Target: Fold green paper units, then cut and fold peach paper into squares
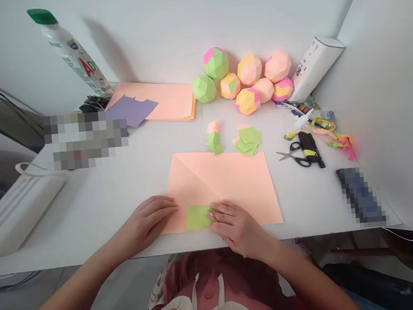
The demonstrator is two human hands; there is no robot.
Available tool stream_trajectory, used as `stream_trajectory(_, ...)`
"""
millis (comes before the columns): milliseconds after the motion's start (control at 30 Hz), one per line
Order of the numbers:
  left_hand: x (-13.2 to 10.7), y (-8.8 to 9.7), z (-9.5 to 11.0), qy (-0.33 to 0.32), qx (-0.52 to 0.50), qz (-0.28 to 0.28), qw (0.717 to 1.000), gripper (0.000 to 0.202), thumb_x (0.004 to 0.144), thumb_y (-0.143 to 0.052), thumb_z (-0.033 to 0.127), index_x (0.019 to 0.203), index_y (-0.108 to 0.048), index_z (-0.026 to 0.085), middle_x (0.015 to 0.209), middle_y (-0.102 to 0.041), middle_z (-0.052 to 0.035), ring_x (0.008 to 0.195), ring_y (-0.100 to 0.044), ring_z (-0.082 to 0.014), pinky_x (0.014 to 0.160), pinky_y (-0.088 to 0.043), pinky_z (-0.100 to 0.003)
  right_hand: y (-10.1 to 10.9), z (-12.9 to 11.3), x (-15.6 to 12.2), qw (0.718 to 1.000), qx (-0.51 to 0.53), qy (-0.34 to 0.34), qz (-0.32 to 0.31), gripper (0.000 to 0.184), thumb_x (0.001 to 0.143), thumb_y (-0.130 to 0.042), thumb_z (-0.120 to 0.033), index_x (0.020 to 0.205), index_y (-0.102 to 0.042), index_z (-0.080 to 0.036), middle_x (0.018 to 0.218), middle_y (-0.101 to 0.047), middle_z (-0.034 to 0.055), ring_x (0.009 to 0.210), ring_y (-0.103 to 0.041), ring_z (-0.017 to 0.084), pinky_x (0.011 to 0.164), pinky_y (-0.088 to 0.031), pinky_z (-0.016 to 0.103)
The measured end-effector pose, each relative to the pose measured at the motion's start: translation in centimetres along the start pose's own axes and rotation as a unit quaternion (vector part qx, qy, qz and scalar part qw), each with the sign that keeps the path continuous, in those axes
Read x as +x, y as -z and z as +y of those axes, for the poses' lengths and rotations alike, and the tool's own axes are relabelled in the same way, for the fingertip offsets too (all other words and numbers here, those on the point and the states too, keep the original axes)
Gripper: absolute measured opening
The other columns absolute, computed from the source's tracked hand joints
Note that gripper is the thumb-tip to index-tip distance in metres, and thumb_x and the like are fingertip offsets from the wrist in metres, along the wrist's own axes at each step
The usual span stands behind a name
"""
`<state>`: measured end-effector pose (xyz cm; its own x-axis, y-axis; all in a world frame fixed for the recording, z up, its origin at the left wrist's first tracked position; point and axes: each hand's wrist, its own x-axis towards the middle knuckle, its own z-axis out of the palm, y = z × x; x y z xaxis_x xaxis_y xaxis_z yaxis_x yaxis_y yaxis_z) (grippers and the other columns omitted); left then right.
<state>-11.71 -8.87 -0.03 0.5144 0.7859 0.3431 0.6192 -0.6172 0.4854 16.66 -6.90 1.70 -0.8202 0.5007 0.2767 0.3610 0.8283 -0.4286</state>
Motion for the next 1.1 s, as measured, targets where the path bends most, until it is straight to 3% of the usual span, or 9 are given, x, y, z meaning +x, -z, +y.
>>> stream_trajectory(267, 1.1, -0.4, 2.0, -0.007, 0.084, -0.001, 0.996, 0.021, 0.090, -0.043, 0.011, 0.097, -0.063, 0.015, 0.094, -0.064, -0.0094, 0.102, -0.056, -0.0234, 0.086, -0.049, -0.041, 0.5, 0.7, -1.8, 0.999, 0.035, -0.016, 0.024, 0.026, 0.088, -0.050, -0.007, 0.107, -0.062, -0.019, 0.111, -0.068, 0.0083, 0.121, -0.051, 0.021, 0.104, -0.042, 0.046)
stream_trajectory(433, 1.9, -1.3, 3.0, -0.044, 0.018, -0.024, 0.999, 0.033, 0.088, -0.036, 0.003, 0.106, -0.061, 0.016, 0.109, -0.061, -0.0110, 0.109, -0.051, -0.0219, 0.089, -0.047, -0.039, 0.2, 0.4, -1.3, 0.999, 0.020, -0.017, 0.034, 0.029, 0.086, -0.050, -0.005, 0.107, -0.062, -0.020, 0.109, -0.068, 0.0080, 0.118, -0.053, 0.023, 0.100, -0.045, 0.048)
stream_trajectory(733, 1.5, -1.6, 2.3, -0.061, -0.011, -0.066, 0.996, 0.039, 0.084, -0.041, 0.001, 0.109, -0.063, 0.020, 0.125, -0.055, -0.0103, 0.116, -0.042, -0.0260, 0.094, -0.039, -0.045, -0.6, -0.1, -0.7, 0.998, -0.015, -0.003, 0.055, 0.029, 0.086, -0.048, -0.003, 0.106, -0.063, -0.016, 0.109, -0.068, 0.0095, 0.122, -0.051, 0.024, 0.102, -0.045, 0.047)
stream_trajectory(1100, 1.1, -1.7, 1.7, -0.081, -0.090, -0.082, 0.989, 0.030, 0.096, -0.035, 0.018, 0.104, -0.064, 0.019, 0.126, -0.057, -0.0092, 0.120, -0.037, -0.0269, 0.098, -0.031, -0.043, -0.7, 0.2, -0.7, 0.996, 0.024, -0.029, 0.080, 0.024, 0.087, -0.052, -0.006, 0.105, -0.063, -0.019, 0.112, -0.068, 0.0073, 0.115, -0.057, 0.021, 0.103, -0.045, 0.044)
